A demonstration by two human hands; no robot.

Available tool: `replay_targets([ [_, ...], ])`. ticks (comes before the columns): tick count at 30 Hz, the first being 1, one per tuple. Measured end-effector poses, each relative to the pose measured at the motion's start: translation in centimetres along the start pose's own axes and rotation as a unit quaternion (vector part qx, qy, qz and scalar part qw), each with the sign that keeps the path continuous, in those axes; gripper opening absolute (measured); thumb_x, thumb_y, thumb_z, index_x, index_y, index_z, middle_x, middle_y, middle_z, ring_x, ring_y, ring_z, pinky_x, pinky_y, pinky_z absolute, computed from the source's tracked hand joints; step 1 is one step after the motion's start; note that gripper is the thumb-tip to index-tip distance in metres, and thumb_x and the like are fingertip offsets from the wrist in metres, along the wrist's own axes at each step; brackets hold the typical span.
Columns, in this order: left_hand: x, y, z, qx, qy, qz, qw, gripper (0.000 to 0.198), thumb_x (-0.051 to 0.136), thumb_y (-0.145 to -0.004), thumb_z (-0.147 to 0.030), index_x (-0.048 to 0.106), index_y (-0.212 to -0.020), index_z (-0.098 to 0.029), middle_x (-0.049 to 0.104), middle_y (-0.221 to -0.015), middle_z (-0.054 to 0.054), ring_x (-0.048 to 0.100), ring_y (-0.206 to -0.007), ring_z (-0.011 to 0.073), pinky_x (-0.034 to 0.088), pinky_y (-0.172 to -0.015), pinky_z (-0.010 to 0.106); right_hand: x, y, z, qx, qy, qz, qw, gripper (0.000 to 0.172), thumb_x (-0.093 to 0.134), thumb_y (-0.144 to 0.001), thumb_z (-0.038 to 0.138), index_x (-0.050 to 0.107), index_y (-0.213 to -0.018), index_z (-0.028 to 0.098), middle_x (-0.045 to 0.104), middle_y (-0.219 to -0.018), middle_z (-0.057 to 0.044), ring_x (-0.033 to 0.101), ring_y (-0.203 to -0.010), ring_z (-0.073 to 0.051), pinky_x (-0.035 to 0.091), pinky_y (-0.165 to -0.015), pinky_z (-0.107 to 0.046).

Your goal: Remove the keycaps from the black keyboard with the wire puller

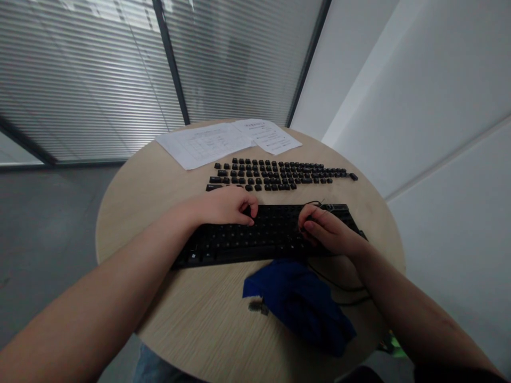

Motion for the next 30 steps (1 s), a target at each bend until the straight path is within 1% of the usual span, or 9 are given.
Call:
replay_targets([
  [7,-0.1,0.0,-0.3,0.012,-0.018,-0.006,1.0,0.015,0.071,-0.078,-0.031,0.076,-0.089,-0.022,0.059,-0.068,-0.003,0.055,-0.063,0.0132,0.035,-0.061,0.027,0.2,0.2,0.6,-0.021,0.019,0.022,0.999,0.036,0.053,-0.104,0.057,0.054,-0.096,0.021,0.055,-0.072,0.002,0.047,-0.055,-0.01,0.037,-0.049,-0.021],
  [11,-0.2,0.1,-0.6,0.015,-0.029,-0.007,0.999,0.013,0.071,-0.08,-0.03,0.076,-0.089,-0.022,0.06,-0.068,-0.002,0.056,-0.064,0.0136,0.036,-0.062,0.028,0.2,0.0,0.5,-0.008,0.001,0.022,1.0,0.038,0.053,-0.104,0.059,0.053,-0.098,0.021,0.055,-0.072,0.002,0.046,-0.054,-0.01,0.037,-0.047,-0.02],
  [14,-0.1,0.1,-0.7,0.005,-0.038,-0.003,0.999,0.012,0.072,-0.081,-0.029,0.076,-0.09,-0.022,0.062,-0.069,-0.002,0.056,-0.065,0.0144,0.036,-0.064,0.028,0.3,-0.1,0.2,0.0,-0.012,0.025,1.0,0.039,0.052,-0.103,0.06,0.052,-0.098,0.022,0.055,-0.071,0.003,0.045,-0.052,-0.01,0.035,-0.045,-0.02],
  [17,-0.1,0.2,-0.8,0.001,-0.051,0.002,0.999,0.012,0.072,-0.081,-0.028,0.076,-0.092,-0.023,0.062,-0.07,-0.002,0.056,-0.066,0.0149,0.037,-0.066,0.029,0.4,-0.2,0.1,-0.008,0.018,0.029,0.999,0.035,0.05,-0.105,0.055,0.052,-0.097,0.021,0.054,-0.07,0.003,0.044,-0.053,-0.01,0.035,-0.046,-0.02],
  [20,-0.2,0.2,-0.8,0.0,-0.055,0.001,0.998,0.013,0.072,-0.082,-0.028,0.076,-0.093,-0.023,0.062,-0.07,-0.002,0.057,-0.066,0.0151,0.036,-0.066,0.029,0.4,-0.1,0.7,-0.045,0.085,0.03,0.995,0.028,0.051,-0.107,0.047,0.054,-0.096,0.021,0.055,-0.07,0.003,0.046,-0.055,-0.01,0.036,-0.049,-0.021],
  [25,-0.2,0.3,-0.8,0.001,-0.059,-0.001,0.998,0.015,0.072,-0.082,-0.028,0.076,-0.095,-0.023,0.063,-0.07,-0.002,0.057,-0.066,0.0153,0.036,-0.065,0.029,0.8,0.2,2.8,-0.125,0.2,0.03,0.971,0.019,0.056,-0.104,0.036,0.057,-0.092,0.02,0.057,-0.069,0.002,0.051,-0.059,-0.012,0.039,-0.055,-0.023],
  [28,-0.2,0.3,-0.8,0.001,-0.059,-0.005,0.998,0.015,0.072,-0.081,-0.028,0.076,-0.095,-0.023,0.063,-0.071,-0.002,0.057,-0.066,0.0151,0.037,-0.065,0.029,0.9,0.3,3.0,-0.15,0.213,0.013,0.965,0.018,0.057,-0.103,0.034,0.058,-0.092,0.021,0.057,-0.068,0.003,0.051,-0.057,-0.012,0.038,-0.055,-0.023],
  [30,-0.2,0.3,-0.8,0.005,-0.058,-0.006,0.998,0.015,0.072,-0.081,-0.028,0.077,-0.095,-0.023,0.064,-0.071,-0.002,0.057,-0.066,0.015,0.037,-0.065,0.028,0.8,0.3,2.5,-0.159,0.197,-0.003,0.967,0.019,0.057,-0.104,0.035,0.057,-0.091,0.021,0.056,-0.067,0.003,0.049,-0.056,-0.011,0.038,-0.054,-0.023],
])
Point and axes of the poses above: each hand's wrist, its own y-axis away from the middle knuckle, its own x-axis out of the palm, z = x × y, the point moved 8 cm from there along -y, towards the middle knuckle
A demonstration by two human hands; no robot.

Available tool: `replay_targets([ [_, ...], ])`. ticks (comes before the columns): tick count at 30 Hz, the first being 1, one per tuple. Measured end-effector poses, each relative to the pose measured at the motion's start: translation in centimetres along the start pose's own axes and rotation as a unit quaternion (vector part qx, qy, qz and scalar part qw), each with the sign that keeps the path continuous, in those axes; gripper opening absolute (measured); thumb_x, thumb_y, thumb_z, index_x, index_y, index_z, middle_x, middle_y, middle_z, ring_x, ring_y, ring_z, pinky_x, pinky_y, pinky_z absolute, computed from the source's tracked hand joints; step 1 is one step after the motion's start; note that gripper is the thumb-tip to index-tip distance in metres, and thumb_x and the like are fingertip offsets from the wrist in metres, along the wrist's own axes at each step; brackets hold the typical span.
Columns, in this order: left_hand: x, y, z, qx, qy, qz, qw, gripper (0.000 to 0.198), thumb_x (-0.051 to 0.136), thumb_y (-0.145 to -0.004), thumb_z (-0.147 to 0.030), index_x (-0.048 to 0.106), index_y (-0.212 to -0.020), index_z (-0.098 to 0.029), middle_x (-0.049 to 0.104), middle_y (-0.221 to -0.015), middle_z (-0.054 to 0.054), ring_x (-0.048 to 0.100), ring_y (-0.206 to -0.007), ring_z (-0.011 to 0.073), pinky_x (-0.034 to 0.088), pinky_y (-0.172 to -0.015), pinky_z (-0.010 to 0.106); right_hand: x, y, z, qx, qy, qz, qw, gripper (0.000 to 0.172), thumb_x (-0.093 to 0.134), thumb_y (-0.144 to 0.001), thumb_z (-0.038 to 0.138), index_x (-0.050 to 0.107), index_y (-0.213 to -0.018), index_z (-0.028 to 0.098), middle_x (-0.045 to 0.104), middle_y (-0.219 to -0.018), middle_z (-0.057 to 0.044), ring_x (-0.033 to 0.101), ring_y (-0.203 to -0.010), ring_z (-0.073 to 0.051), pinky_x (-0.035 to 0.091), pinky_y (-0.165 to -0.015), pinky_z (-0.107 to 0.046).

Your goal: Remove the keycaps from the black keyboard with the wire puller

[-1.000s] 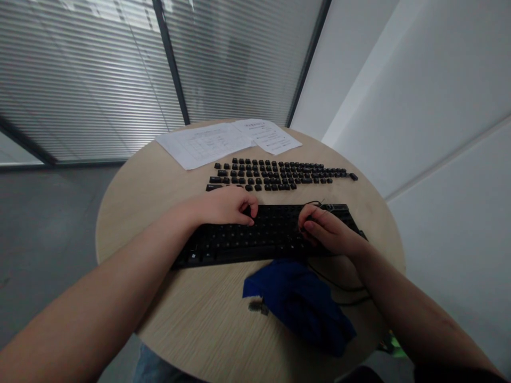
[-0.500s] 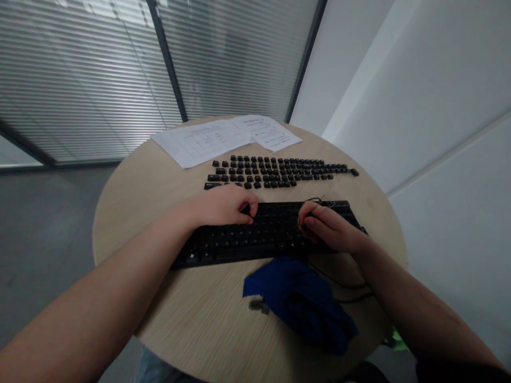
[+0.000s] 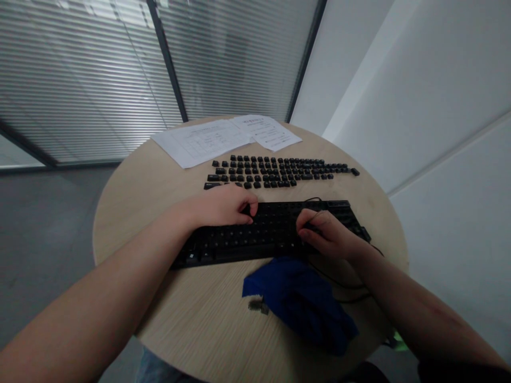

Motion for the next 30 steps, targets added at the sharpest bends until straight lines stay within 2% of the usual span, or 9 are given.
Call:
replay_targets([
  [4,0.2,0.0,0.1,0.003,-0.002,0.008,1.0,0.017,0.07,-0.083,-0.029,0.077,-0.098,-0.024,0.065,-0.073,-0.001,0.058,-0.067,0.0155,0.037,-0.065,0.029,0.0,0.5,-1.7,0.028,-0.111,-0.055,0.992,0.024,0.052,-0.107,0.042,0.055,-0.095,0.022,0.05,-0.066,0.005,0.043,-0.051,-0.01,0.034,-0.048,-0.023],
  [6,0.2,0.0,0.1,0.001,0.0,0.014,1.0,0.018,0.069,-0.084,-0.029,0.076,-0.099,-0.024,0.065,-0.074,-0.001,0.058,-0.068,0.016,0.037,-0.065,0.029,0.2,0.7,-2.1,0.039,-0.151,-0.059,0.986,0.026,0.052,-0.107,0.045,0.055,-0.096,0.022,0.049,-0.066,0.005,0.042,-0.049,-0.01,0.032,-0.045,-0.022],
  [9,0.3,0.0,0.1,-0.001,0.004,0.019,1.0,0.018,0.068,-0.084,-0.03,0.076,-0.099,-0.024,0.067,-0.076,0.0,0.059,-0.069,0.0164,0.037,-0.066,0.029,0.4,0.7,-1.9,0.042,-0.151,-0.041,0.987,0.027,0.054,-0.106,0.047,0.056,-0.095,0.022,0.048,-0.065,0.005,0.042,-0.05,-0.011,0.032,-0.044,-0.022],
  [12,0.2,0.0,0.0,-0.004,0.004,0.019,1.0,0.018,0.069,-0.084,-0.029,0.076,-0.098,-0.023,0.067,-0.076,0.0,0.059,-0.069,0.0163,0.038,-0.067,0.029,0.2,0.7,-2.0,0.049,-0.156,-0.053,0.985,0.028,0.055,-0.106,0.048,0.057,-0.095,0.022,0.047,-0.067,0.004,0.042,-0.05,-0.01,0.032,-0.043,-0.022],
  [15,0.2,0.1,-0.1,-0.006,0.003,0.014,1.0,0.017,0.069,-0.084,-0.029,0.076,-0.098,-0.023,0.066,-0.074,-0.001,0.058,-0.067,0.0155,0.037,-0.066,0.029,0.1,0.9,-2.7,0.071,-0.168,-0.068,0.981,0.028,0.055,-0.105,0.048,0.058,-0.095,0.022,0.047,-0.068,0.004,0.042,-0.05,-0.01,0.031,-0.043,-0.022],
  [21,0.1,0.2,-0.2,0.005,0.006,0.008,1.0,0.016,0.068,-0.083,-0.029,0.076,-0.095,-0.023,0.064,-0.071,-0.001,0.057,-0.065,0.0145,0.037,-0.063,0.028,0.6,0.9,-3.6,0.118,-0.197,-0.046,0.972,0.029,0.054,-0.105,0.05,0.057,-0.097,0.022,0.045,-0.065,0.006,0.04,-0.048,-0.009,0.028,-0.042,-0.021],
  [24,0.1,0.2,-0.2,0.009,0.004,0.005,1.0,0.016,0.067,-0.083,-0.03,0.076,-0.095,-0.023,0.065,-0.071,-0.001,0.057,-0.065,0.0151,0.036,-0.064,0.028,0.6,0.6,-2.7,0.091,-0.209,-0.021,0.973,0.029,0.054,-0.106,0.048,0.055,-0.095,0.022,0.044,-0.065,0.007,0.04,-0.048,-0.009,0.028,-0.043,-0.021],
  [30,0.1,0.1,-0.2,0.012,0.005,0.006,1.0,0.016,0.068,-0.084,-0.03,0.076,-0.096,-0.023,0.065,-0.072,-0.001,0.057,-0.065,0.0152,0.036,-0.063,0.029,0.2,-0.3,-0.2,0.017,-0.112,0.013,0.994,0.027,0.054,-0.106,0.042,0.056,-0.09,0.021,0.047,-0.064,0.005,0.042,-0.052,-0.01,0.033,-0.049,-0.023],
])
Point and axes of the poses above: each hand's wrist, its own y-axis away from the middle knuckle, its own x-axis out of the palm, z = x × y, the point moved 8 cm from there along -y, towards the middle knuckle
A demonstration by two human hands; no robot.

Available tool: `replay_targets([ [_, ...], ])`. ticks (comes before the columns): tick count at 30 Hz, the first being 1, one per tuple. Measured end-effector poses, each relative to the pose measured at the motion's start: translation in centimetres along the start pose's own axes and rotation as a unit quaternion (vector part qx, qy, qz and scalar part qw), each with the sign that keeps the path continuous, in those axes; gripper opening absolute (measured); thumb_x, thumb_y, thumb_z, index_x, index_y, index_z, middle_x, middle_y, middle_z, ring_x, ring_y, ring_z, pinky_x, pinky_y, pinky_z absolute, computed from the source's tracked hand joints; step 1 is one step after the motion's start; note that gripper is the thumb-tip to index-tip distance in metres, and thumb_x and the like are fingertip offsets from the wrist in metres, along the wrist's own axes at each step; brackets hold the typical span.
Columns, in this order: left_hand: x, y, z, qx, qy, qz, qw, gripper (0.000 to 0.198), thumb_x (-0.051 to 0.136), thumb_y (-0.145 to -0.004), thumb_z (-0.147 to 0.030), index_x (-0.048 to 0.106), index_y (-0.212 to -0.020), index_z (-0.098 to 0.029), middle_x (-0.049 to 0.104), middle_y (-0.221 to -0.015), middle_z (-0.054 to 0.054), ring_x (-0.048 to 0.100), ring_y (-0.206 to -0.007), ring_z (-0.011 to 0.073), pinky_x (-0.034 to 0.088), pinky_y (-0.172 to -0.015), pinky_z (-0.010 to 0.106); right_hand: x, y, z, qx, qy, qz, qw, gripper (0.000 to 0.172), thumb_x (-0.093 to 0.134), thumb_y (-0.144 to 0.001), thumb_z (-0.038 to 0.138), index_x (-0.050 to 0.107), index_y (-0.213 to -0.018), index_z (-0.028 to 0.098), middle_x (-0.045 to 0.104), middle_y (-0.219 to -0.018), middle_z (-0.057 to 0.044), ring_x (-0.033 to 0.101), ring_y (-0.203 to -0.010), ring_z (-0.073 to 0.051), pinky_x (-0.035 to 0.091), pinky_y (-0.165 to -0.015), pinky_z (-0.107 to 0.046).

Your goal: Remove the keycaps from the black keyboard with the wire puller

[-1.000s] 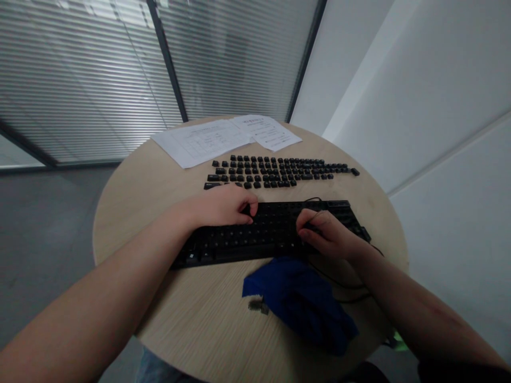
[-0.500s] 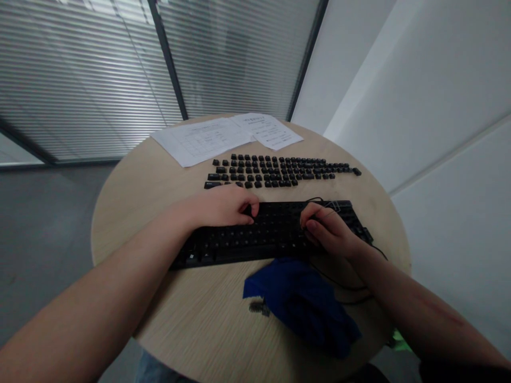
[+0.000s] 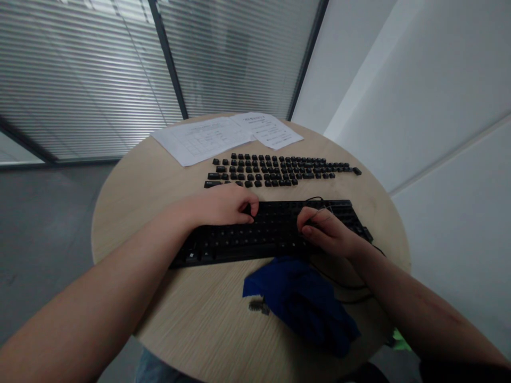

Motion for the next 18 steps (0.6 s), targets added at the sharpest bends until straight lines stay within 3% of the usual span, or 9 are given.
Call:
replay_targets([
  [8,0.0,0.0,-0.1,-0.004,-0.001,0.007,1.0,0.018,0.066,-0.083,-0.029,0.077,-0.096,-0.023,0.066,-0.074,-0.001,0.058,-0.068,0.0161,0.037,-0.066,0.029,0.9,0.0,1.2,-0.076,0.1,0.039,0.991,0.022,0.055,-0.105,0.037,0.058,-0.09,0.021,0.06,-0.075,0.0,0.055,-0.063,-0.013,0.042,-0.061,-0.025],
  [14,0.0,0.0,0.0,-0.003,0.008,0.0,1.0,0.016,0.068,-0.083,-0.029,0.076,-0.094,-0.023,0.064,-0.07,-0.001,0.057,-0.065,0.0149,0.036,-0.064,0.028,-0.2,0.4,0.3,-0.048,-0.005,-0.057,0.997,0.03,0.053,-0.106,0.044,0.058,-0.089,0.021,0.051,-0.065,0.003,0.045,-0.052,-0.011,0.036,-0.049,-0.025],
  [18,0.1,0.1,0.0,-0.012,0.01,0.006,1.0,0.016,0.068,-0.083,-0.029,0.076,-0.095,-0.023,0.065,-0.072,-0.001,0.058,-0.066,0.0154,0.036,-0.064,0.029,-0.3,0.9,-0.8,-0.015,-0.057,-0.065,0.996,0.026,0.058,-0.104,0.043,0.061,-0.092,0.021,0.049,-0.061,0.005,0.042,-0.046,-0.01,0.032,-0.043,-0.023],
])
Point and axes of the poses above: each hand's wrist, its own y-axis away from the middle knuckle, its own x-axis out of the palm, z = x × y, the point moved 8 cm from there along -y, towards the middle knuckle
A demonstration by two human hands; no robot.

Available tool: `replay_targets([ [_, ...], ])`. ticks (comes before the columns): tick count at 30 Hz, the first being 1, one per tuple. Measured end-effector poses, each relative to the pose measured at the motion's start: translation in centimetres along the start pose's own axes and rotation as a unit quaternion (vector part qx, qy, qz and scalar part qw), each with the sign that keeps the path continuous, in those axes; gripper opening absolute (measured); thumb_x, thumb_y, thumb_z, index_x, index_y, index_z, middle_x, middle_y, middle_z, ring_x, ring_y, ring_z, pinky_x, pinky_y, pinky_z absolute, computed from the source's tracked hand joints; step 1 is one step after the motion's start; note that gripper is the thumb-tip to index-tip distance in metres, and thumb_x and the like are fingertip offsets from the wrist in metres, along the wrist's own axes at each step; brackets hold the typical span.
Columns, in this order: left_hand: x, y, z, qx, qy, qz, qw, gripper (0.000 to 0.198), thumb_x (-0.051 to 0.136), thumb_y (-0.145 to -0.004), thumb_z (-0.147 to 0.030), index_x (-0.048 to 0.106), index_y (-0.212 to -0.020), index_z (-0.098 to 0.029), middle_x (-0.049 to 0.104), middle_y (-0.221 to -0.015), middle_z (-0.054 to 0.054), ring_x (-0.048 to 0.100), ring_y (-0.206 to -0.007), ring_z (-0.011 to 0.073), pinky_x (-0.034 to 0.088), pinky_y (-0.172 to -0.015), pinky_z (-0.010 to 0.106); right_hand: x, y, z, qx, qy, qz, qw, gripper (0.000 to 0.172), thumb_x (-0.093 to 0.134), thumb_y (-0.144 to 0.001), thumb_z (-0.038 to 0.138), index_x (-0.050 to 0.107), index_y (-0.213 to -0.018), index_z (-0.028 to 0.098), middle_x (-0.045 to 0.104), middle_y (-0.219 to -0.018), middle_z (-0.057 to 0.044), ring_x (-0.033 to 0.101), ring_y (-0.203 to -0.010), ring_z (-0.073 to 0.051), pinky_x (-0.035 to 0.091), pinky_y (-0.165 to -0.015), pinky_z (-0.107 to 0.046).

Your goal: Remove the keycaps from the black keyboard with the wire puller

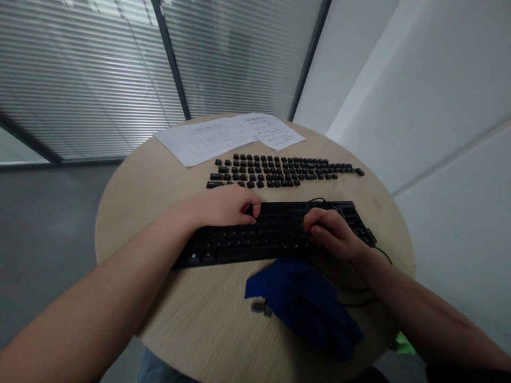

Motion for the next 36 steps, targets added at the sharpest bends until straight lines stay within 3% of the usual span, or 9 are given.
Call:
replay_targets([
  [2,0.0,0.1,0.0,-0.006,0.0,0.002,1.0,0.015,0.067,-0.083,-0.028,0.076,-0.095,-0.023,0.065,-0.072,-0.001,0.057,-0.066,0.0158,0.036,-0.064,0.029,-0.2,0.1,-0.4,0.013,-0.025,-0.01,1.0,0.027,0.06,-0.103,0.045,0.061,-0.092,0.021,0.051,-0.062,0.004,0.043,-0.044,-0.009,0.032,-0.04,-0.022],
  [7,0.0,0.1,0.1,-0.001,0.003,-0.004,1.0,0.014,0.069,-0.082,-0.027,0.076,-0.093,-0.024,0.065,-0.072,-0.001,0.056,-0.065,0.015,0.035,-0.063,0.029,-2.3,0.3,-0.8,0.013,-0.124,-0.156,0.98,0.039,0.057,-0.101,0.06,0.056,-0.088,0.023,0.055,-0.069,0.003,0.047,-0.041,-0.009,0.034,-0.034,-0.021],
  [14,-0.8,1.0,-1.7,0.004,-0.011,-0.013,1.0,0.013,0.068,-0.086,-0.027,0.076,-0.096,-0.024,0.07,-0.079,0.0,0.061,-0.07,0.0166,0.039,-0.067,0.03,-1.4,0.3,1.6,-0.043,-0.042,-0.116,0.991,0.023,0.061,-0.103,0.045,0.064,-0.099,0.022,0.061,-0.073,-0.001,0.055,-0.048,-0.011,0.043,-0.042,-0.022],
  [19,-2.8,2.2,-5.5,0.058,0.019,-0.131,0.99,0.016,0.068,-0.09,-0.03,0.073,-0.103,-0.023,0.073,-0.098,0.002,0.065,-0.085,0.0189,0.046,-0.078,0.032,-0.4,0.3,2.4,-0.053,-0.003,-0.089,0.995,0.015,0.058,-0.105,0.038,0.063,-0.107,0.023,0.067,-0.085,-0.003,0.06,-0.054,-0.012,0.05,-0.049,-0.025],
  [21,-2.9,2.4,-6.4,0.086,0.035,-0.153,0.984,0.015,0.068,-0.091,-0.029,0.072,-0.103,-0.022,0.073,-0.101,0.003,0.066,-0.088,0.0191,0.048,-0.08,0.032,0.0,0.1,2.6,-0.055,-0.009,-0.079,0.995,0.011,0.059,-0.105,0.035,0.061,-0.108,0.024,0.069,-0.087,-0.003,0.062,-0.056,-0.012,0.051,-0.051,-0.025],
  [30,-2.1,1.9,-6.3,0.122,0.014,-0.162,0.979,0.007,0.067,-0.092,-0.021,0.072,-0.097,-0.021,0.075,-0.095,0.001,0.067,-0.087,0.0183,0.048,-0.077,0.03,0.7,-0.1,3.1,-0.074,0.01,-0.088,0.993,0.008,0.059,-0.105,0.03,0.061,-0.108,0.024,0.073,-0.093,-0.004,0.065,-0.06,-0.012,0.052,-0.055,-0.024],
  [36,-2.2,1.9,-6.2,0.102,-0.013,-0.17,0.98,0.009,0.068,-0.091,-0.021,0.073,-0.098,-0.022,0.076,-0.092,0.002,0.068,-0.085,0.0195,0.048,-0.077,0.031,0.7,-0.4,4.1,-0.098,0.086,-0.098,0.987,0.007,0.057,-0.104,0.028,0.062,-0.107,0.024,0.074,-0.091,-0.005,0.068,-0.066,-0.014,0.054,-0.062,-0.027],
])
Point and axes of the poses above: each hand's wrist, its own y-axis away from the middle knuckle, its own x-axis out of the palm, z = x × y, the point moved 8 cm from there along -y, towards the middle knuckle
